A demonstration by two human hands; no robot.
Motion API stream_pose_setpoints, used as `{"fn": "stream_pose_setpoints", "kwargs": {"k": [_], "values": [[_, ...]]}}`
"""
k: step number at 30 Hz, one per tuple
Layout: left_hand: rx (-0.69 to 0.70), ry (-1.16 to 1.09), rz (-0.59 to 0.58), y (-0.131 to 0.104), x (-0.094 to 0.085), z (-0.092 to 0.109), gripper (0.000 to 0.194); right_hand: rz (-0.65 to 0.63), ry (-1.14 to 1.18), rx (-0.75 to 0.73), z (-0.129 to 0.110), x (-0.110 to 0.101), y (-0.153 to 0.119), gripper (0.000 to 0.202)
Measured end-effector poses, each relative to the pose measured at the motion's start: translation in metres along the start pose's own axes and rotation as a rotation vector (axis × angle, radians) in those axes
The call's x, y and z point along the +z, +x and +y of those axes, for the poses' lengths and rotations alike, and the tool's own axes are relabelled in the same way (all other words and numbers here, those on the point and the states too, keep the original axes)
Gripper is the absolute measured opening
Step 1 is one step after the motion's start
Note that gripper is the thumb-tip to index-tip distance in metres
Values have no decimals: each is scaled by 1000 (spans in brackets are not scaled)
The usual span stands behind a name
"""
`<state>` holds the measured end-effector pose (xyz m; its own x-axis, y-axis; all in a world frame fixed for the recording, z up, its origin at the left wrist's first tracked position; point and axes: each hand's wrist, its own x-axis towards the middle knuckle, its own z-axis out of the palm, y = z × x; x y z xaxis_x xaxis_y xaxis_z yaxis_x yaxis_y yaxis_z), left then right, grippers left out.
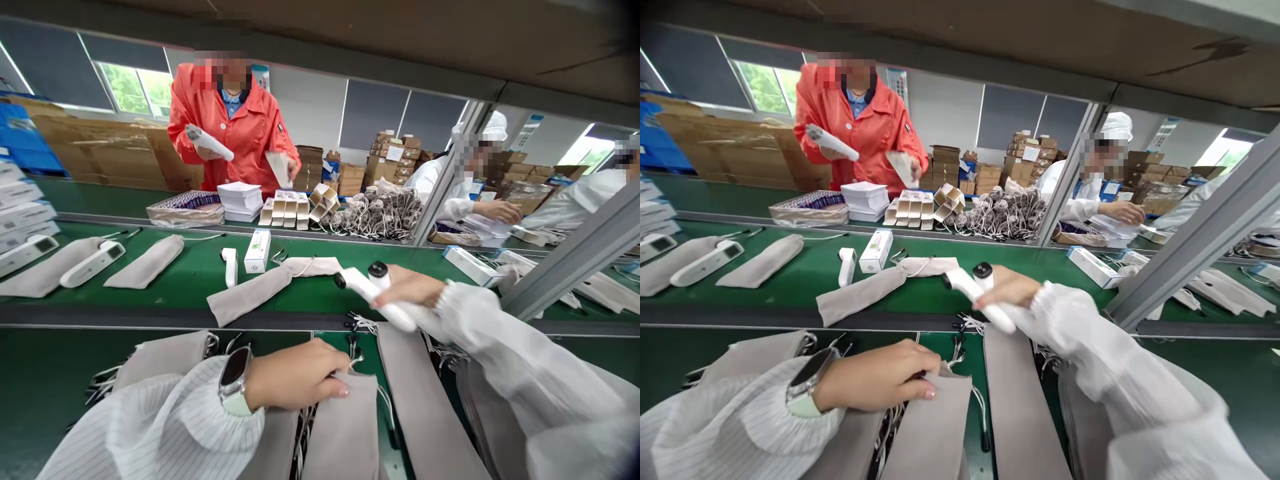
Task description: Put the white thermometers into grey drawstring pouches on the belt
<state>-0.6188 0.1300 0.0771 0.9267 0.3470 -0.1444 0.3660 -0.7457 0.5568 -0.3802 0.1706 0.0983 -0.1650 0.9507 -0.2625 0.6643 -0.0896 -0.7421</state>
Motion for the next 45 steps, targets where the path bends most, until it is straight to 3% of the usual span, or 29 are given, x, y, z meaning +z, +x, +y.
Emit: {"fn": "stream_pose_setpoints", "kwargs": {"k": [3,5,7,10,13,15,18,29,33,35,39,45], "values": [[-9,-19,47,-2,-6,0,21,-46,-201,-73,15,20,-47,45],[-49,-51,56,-4,-8,2,17,-4,-337,-35,31,31,-64,47],[-95,-82,55,-4,-7,4,16,98,-321,9,43,36,-72,45],[-100,-163,122,0,-2,8,17,396,72,33,35,32,-76,36],[-92,-281,218,7,9,14,24,616,668,41,2,33,-71,31],[-99,-336,243,10,17,20,29,631,936,-20,-20,40,-61,30],[-104,-379,262,10,23,29,32,599,1106,-149,-40,55,-42,29],[-121,-527,513,1,35,42,44,692,1118,-160,-48,77,-30,26],[-240,-494,727,0,41,39,42,666,1160,-99,-53,84,-27,25],[-230,-465,773,0,41,35,42,671,1157,-99,-54,85,-27,26],[-77,-436,642,1,39,32,36,682,1124,-96,-53,83,-29,26],[-169,-325,475,7,32,33,26,746,1078,-181,-46,80,-30,28]]}}
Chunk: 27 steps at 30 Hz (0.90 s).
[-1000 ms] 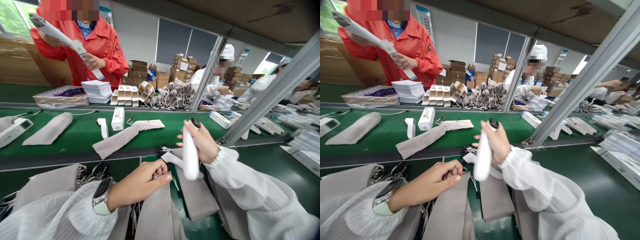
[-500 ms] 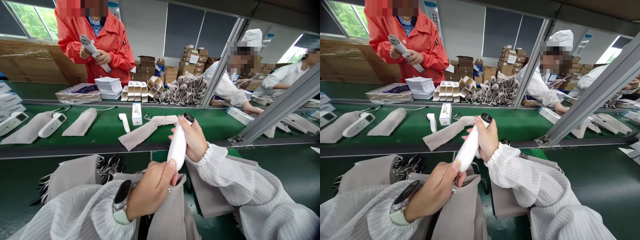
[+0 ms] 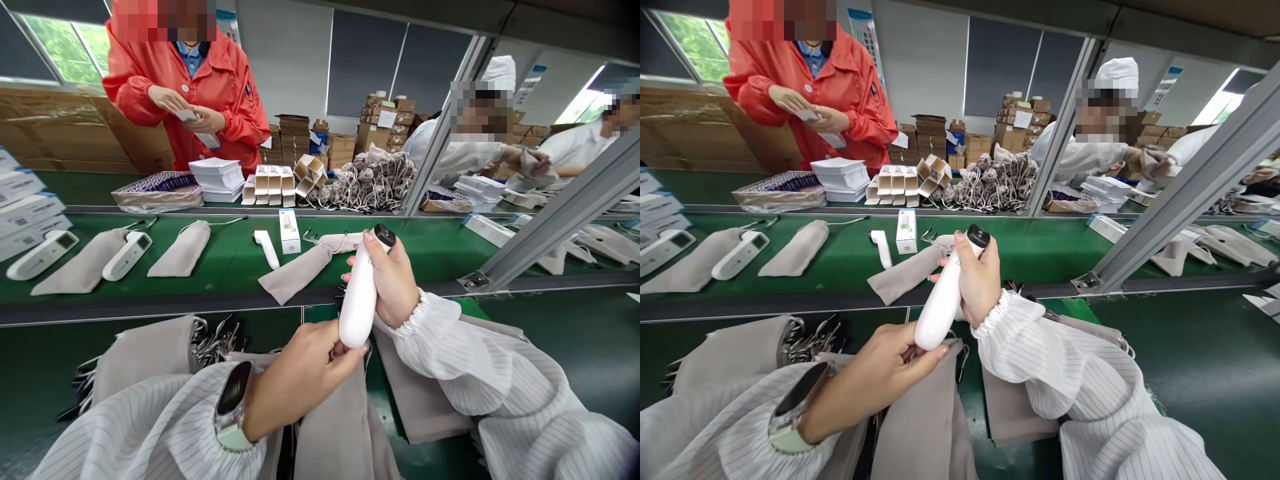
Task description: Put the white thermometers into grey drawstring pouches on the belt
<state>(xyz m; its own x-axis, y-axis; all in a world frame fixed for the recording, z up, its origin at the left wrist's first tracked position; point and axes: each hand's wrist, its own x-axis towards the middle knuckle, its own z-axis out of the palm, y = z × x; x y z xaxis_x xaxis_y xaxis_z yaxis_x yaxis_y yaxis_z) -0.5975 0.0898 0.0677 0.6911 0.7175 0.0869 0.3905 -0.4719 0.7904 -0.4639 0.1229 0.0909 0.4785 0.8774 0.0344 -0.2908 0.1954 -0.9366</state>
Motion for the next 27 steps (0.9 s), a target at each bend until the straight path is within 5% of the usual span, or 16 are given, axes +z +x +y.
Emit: {"fn": "stream_pose_setpoints", "kwargs": {"k": [7,16,19,22,25,27], "values": [[74,77,-186,2,-21,10,20,7,43,-66,-3,-7,11,28],[162,113,-244,3,-31,10,21,6,61,-37,1,-13,22,26],[163,41,-127,6,-31,8,22,-64,75,-191,0,-11,10,22],[184,32,120,9,-35,6,18,-330,-48,-330,-2,-9,-11,23],[144,61,398,11,-46,4,16,-613,-415,-266,-3,-9,-25,38],[104,80,440,12,-54,4,19,-677,-604,-180,-4,-11,-28,43]]}}
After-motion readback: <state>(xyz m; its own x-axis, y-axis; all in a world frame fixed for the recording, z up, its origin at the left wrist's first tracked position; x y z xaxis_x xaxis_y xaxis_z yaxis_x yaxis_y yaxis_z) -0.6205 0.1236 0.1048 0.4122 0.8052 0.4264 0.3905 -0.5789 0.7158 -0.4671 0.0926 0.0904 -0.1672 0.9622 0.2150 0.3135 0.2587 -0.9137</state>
